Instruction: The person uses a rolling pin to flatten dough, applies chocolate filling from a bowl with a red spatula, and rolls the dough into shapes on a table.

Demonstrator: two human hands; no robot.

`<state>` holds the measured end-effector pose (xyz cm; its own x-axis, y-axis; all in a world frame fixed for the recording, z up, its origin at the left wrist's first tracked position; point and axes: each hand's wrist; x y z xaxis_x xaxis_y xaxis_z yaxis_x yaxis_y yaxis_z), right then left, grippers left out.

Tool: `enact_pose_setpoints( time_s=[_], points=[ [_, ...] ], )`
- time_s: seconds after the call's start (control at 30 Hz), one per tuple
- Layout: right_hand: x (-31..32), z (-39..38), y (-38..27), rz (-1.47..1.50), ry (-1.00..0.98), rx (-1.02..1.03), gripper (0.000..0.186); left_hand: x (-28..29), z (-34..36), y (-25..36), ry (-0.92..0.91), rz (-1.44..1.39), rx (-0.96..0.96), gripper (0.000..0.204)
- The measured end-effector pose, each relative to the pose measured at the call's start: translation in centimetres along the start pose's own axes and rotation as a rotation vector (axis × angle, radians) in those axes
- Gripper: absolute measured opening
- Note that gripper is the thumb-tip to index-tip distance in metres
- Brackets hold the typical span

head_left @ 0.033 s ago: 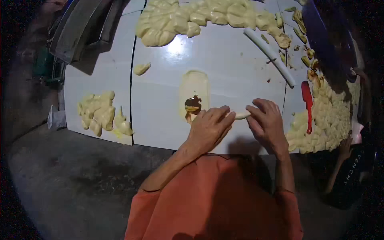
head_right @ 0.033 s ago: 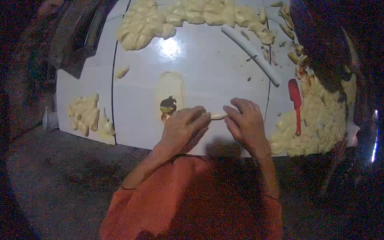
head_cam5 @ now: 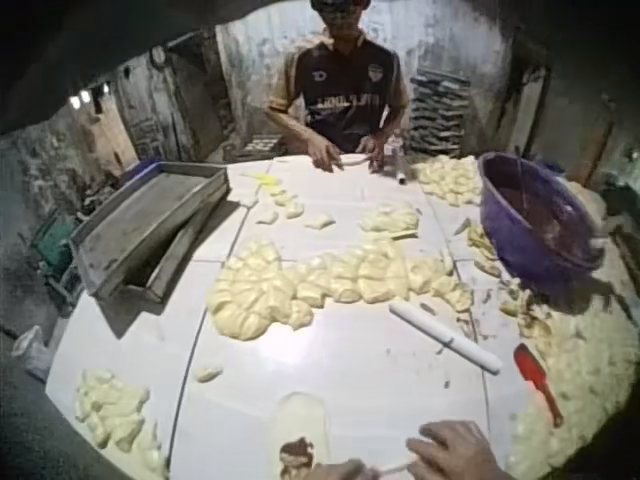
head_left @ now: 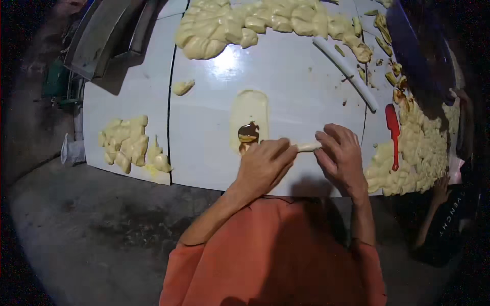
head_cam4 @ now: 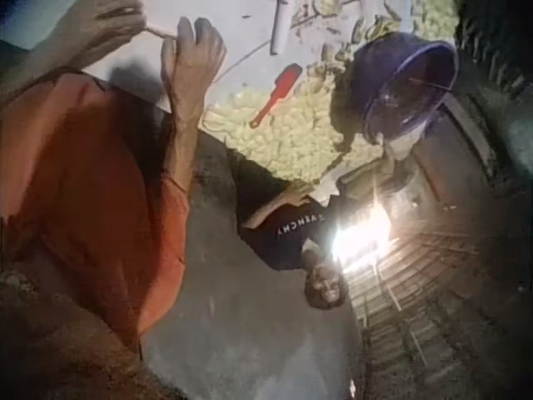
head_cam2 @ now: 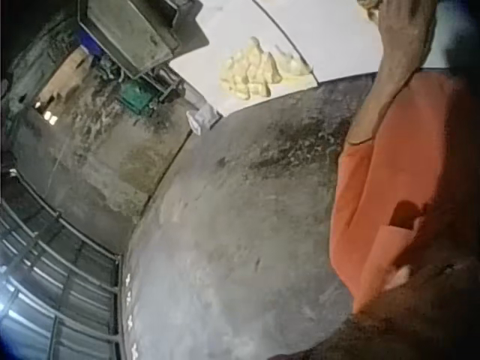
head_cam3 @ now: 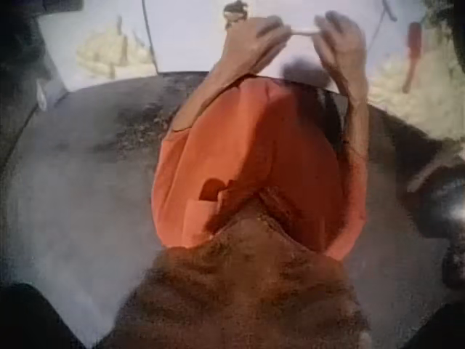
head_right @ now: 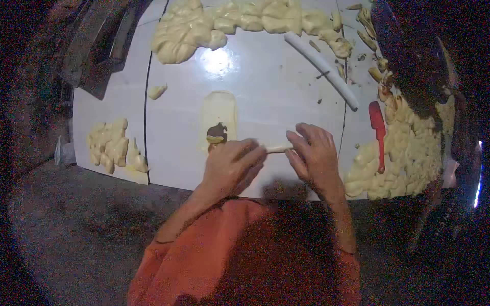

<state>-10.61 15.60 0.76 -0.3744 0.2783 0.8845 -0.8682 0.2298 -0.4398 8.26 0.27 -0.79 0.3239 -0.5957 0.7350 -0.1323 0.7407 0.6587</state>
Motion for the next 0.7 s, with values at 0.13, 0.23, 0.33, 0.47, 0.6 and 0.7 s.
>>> enact_pose_setpoints(
  time_s=[0.13,0.23,0.33,0.47,0.6,0.7],
  points=[
    [-2.4,-0.4,-2.5,0.036,-0.041,0.07,0.043,4.1,-4.0,-2.9,0.172,0.073,-0.006,0.023],
    [-5.1,0.7,-6.0,0.047,-0.088,0.132,0.035,6.0,-5.6,-5.4,0.12,0.163,0.028,0.027],
    [-6.8,2.0,-8.1,0.04,-0.081,0.165,0.023,6.7,-5.4,-7.1,0.064,0.116,0.002,0.029],
    [-7.9,2.4,-8.7,0.009,-0.113,0.161,0.019,6.3,-4.6,-8.2,0.03,0.13,-0.134,0.022],
    [-8.0,2.6,-8.6,0.174,-0.05,0.11,0.019,6.4,-4.2,-8.2,0.095,-0.052,-0.047,0.014],
    [-7.1,3.2,-9.2,0.416,0.019,-0.254,0.015,7.1,-3.5,-8.6,0.119,-0.071,0.096,0.013]
  ],
)
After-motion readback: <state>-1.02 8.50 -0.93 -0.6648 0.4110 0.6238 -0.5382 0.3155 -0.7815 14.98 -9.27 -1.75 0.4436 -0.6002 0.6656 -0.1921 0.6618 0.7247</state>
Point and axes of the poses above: each hand's wrist, its own z-axis towards the middle knuckle, its own x-axis out of the back of the hand, y = z × x, and after that the axes turned 1 degree about -y, right-handed
